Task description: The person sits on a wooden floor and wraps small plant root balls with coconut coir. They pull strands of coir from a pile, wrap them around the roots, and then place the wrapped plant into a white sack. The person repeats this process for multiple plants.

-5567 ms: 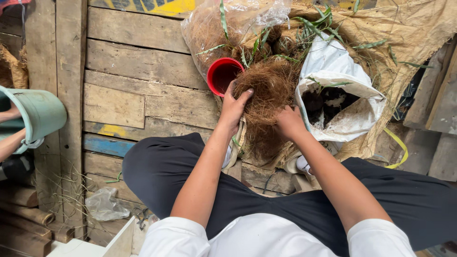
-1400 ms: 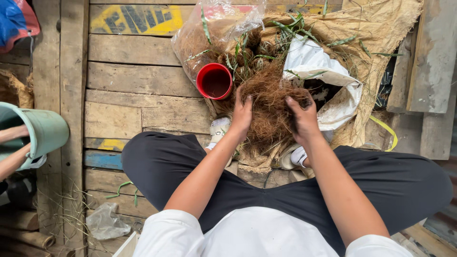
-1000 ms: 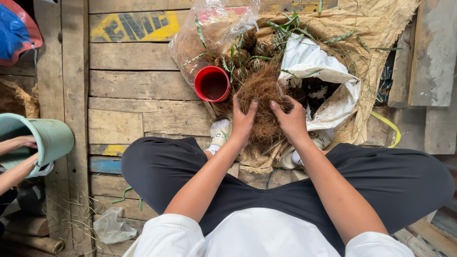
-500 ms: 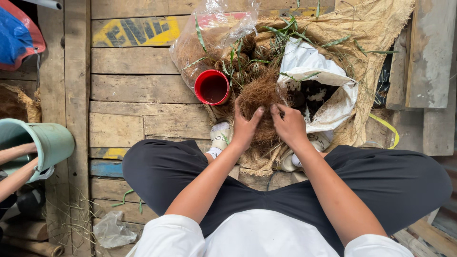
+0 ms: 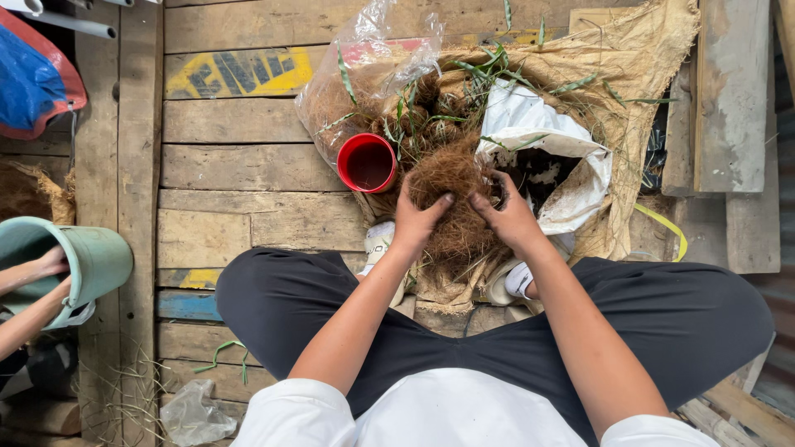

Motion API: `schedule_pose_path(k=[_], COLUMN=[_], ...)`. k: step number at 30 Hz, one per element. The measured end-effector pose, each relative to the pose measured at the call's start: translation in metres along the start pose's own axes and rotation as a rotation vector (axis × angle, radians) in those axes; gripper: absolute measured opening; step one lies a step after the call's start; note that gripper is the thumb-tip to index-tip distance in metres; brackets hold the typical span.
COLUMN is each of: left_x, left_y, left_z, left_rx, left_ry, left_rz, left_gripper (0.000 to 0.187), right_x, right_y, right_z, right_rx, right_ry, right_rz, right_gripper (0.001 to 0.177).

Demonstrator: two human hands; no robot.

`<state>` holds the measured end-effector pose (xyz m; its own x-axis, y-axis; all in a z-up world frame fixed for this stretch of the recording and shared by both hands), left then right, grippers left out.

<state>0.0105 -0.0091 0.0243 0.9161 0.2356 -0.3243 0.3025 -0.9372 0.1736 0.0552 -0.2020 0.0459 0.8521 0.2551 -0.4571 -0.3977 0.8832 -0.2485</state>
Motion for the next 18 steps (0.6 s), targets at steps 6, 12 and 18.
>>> schedule_pose_path(k=[6,12,18], left_x=[-0.002,-0.004,-0.005], left_y=[0.003,-0.002,-0.011], left_z=[0.004,-0.01,-0.041], left_rx=[-0.053,0.702,0.872], left_ry=[-0.066,-0.046,-0.059], left_rz=[0.076,0.129,0.324], left_gripper=[0.084,0.09,0.105], right_x=[0.001,-0.001,0.007], right_y=[0.013,0.017,-0.001], right_z=[-0.004,0.0,-0.007], right_rx=[0.371,0.011,-0.076], right_ry=[0.095,0.09,0.035], right_rz=[0.123,0.107,-0.063], right_gripper=[0.109,0.083,0.059])
Point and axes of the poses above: each hand's wrist, its own x-axis towards the middle knuckle, its own y-axis out of the palm, z = x × y, the point moved 2 cm from there along x, towards the middle knuckle, and after that the axes turned 3 degrees about x, right-handed, at the moved point
